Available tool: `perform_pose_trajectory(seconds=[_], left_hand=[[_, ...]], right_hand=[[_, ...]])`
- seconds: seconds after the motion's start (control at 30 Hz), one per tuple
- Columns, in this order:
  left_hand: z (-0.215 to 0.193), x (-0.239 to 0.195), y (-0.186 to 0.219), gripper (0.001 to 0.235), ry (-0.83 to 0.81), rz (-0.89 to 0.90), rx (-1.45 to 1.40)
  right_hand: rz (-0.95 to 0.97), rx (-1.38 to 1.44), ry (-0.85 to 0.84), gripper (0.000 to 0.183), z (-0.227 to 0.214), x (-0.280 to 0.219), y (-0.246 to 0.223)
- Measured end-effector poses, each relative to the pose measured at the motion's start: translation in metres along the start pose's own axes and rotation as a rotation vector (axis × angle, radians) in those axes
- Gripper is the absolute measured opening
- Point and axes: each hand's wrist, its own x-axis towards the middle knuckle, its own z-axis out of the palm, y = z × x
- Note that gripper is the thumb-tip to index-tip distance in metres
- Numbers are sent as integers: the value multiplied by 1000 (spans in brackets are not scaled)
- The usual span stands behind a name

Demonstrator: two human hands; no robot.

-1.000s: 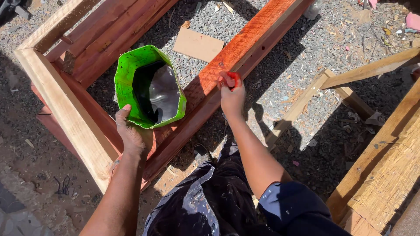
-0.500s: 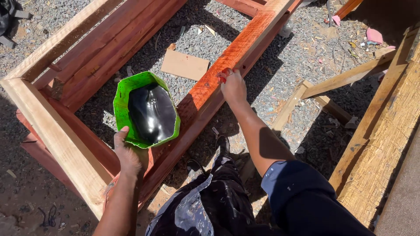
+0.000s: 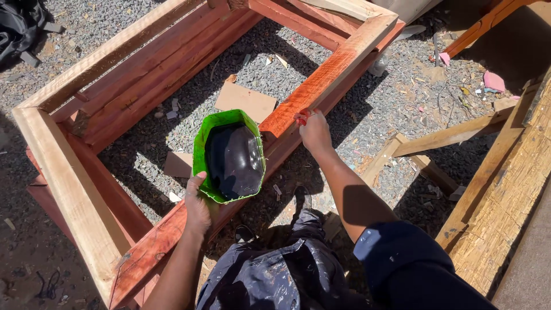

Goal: Applying wood stain to a wooden frame using a sponge

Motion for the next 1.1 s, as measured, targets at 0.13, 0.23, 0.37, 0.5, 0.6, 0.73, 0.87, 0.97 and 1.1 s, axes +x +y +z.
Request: perform_pose_trajectory(seconds=[0.13,0.23,0.37,0.5,0.6,0.73,0.87,0.97,1.1], left_hand=[[16,2,-41,44,-12,-47,72],[44,-1,-65,56,-16,-134,83],[88,-12,-92,73,-37,-324,105],[105,-4,-127,81,-66,-434,177],[21,29,-208,80,-35,-479,202],[94,11,-171,76,-118,-361,281],[69,24,-175,88,54,-449,199],[62,20,-165,92,113,-491,182],[14,25,-169,84,96,-456,241]], right_hand=[[87,222,25,25,-66,10,41],[210,190,-82,28,-91,15,76],[404,535,-255,43,-131,13,92],[381,631,-249,47,-129,36,118],[342,580,-280,45,-120,55,111],[197,432,-349,32,-58,107,146],[101,178,-265,13,-21,140,148],[174,51,-472,39,11,89,102],[-182,-280,-932,57,53,38,70]])
